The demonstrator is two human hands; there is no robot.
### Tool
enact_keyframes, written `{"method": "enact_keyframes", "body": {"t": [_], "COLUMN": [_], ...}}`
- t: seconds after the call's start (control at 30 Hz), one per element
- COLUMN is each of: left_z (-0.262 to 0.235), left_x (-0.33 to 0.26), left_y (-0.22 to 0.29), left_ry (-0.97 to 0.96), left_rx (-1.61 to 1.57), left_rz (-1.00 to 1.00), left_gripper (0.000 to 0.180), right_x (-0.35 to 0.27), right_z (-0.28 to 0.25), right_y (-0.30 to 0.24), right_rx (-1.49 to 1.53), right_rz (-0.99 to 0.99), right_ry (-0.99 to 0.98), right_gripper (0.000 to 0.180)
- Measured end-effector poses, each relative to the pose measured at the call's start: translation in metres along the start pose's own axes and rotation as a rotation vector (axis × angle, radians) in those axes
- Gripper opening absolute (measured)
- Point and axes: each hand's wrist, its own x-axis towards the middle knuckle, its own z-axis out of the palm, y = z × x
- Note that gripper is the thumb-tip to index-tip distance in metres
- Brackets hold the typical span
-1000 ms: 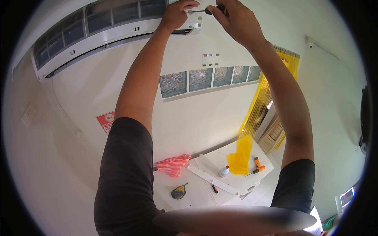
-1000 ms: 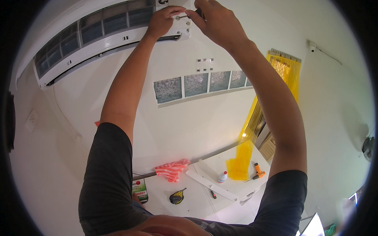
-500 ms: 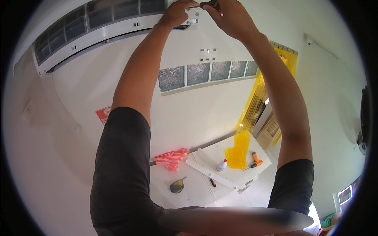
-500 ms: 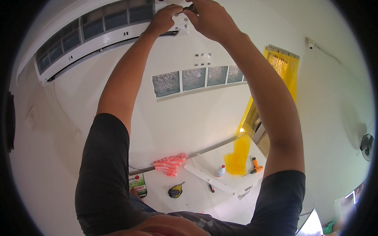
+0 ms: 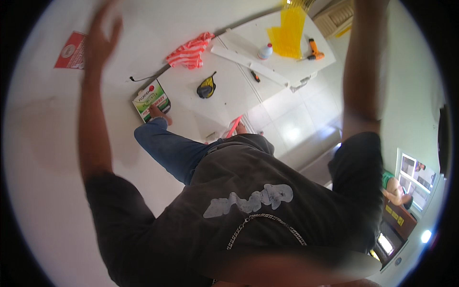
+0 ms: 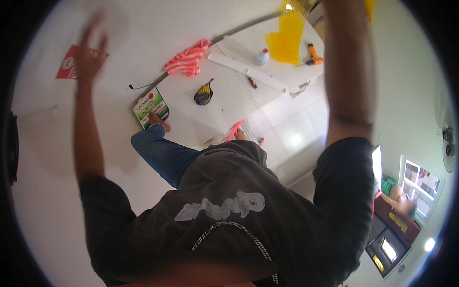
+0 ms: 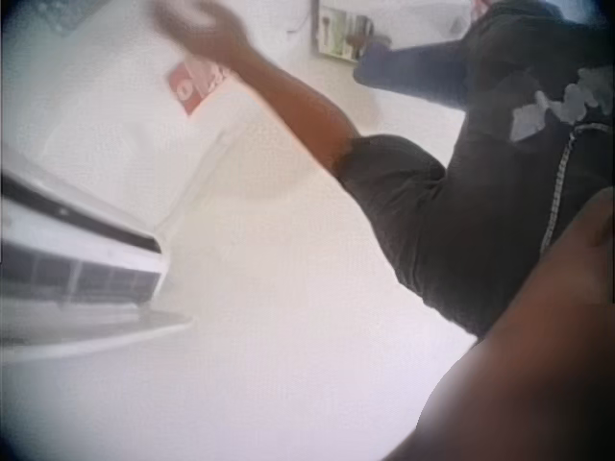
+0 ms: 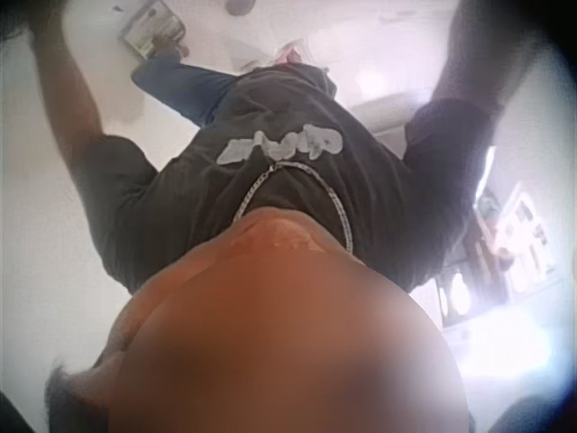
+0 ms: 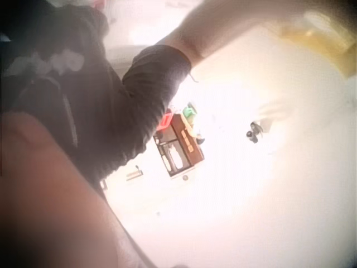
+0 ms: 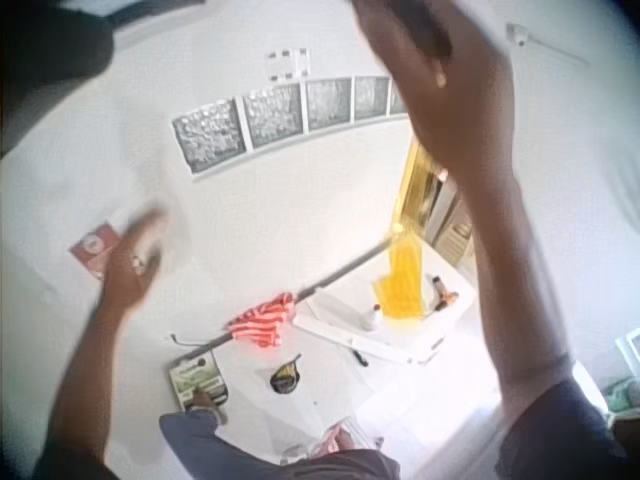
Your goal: The person removes the front panel of a wall-mounted air conditioner, wipes it with a cloth, and uses a screwdriver to adjust internal components. They then reattach the panel and secure it with screws.
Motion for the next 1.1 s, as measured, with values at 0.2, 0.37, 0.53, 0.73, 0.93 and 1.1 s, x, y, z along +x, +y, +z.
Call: {"method": "enact_keyframes", "body": {"t": [0.2,0.37,0.53,0.73,0.93,1.1], "left_z": [0.051,0.073,0.075,0.064,0.062,0.058], "left_x": [-0.396,-0.445,-0.440,-0.457,-0.449,-0.452], "left_y": [0.120,0.164,0.178,0.193,0.187,0.180], "left_ry": [-1.199,-0.848,-0.912,-0.927,-0.907,-0.882], "left_rx": [0.416,0.446,0.398,0.398,0.406,0.447], "left_rz": [-1.306,-1.084,-1.075,-1.206,-1.157,-1.128], "left_gripper": [0.085,0.031,0.024,0.024,0.024,0.025], "right_x": [-0.401,-0.693,-0.784,-0.784,-0.766,-0.743], "right_z": [0.120,0.200,0.284,0.329,0.331,0.319], "right_y": [0.102,0.091,0.090,0.104,0.134,0.248], "right_rx": [0.077,-0.011,-0.063,-0.128,-0.139,-0.408], "right_rz": [1.061,1.313,1.354,1.274,1.051,0.882], "right_ry": [-0.748,-1.059,-1.100,-1.268,-1.444,-0.926], "right_gripper": [0.038,0.045,0.049,0.053,0.060,0.070]}}
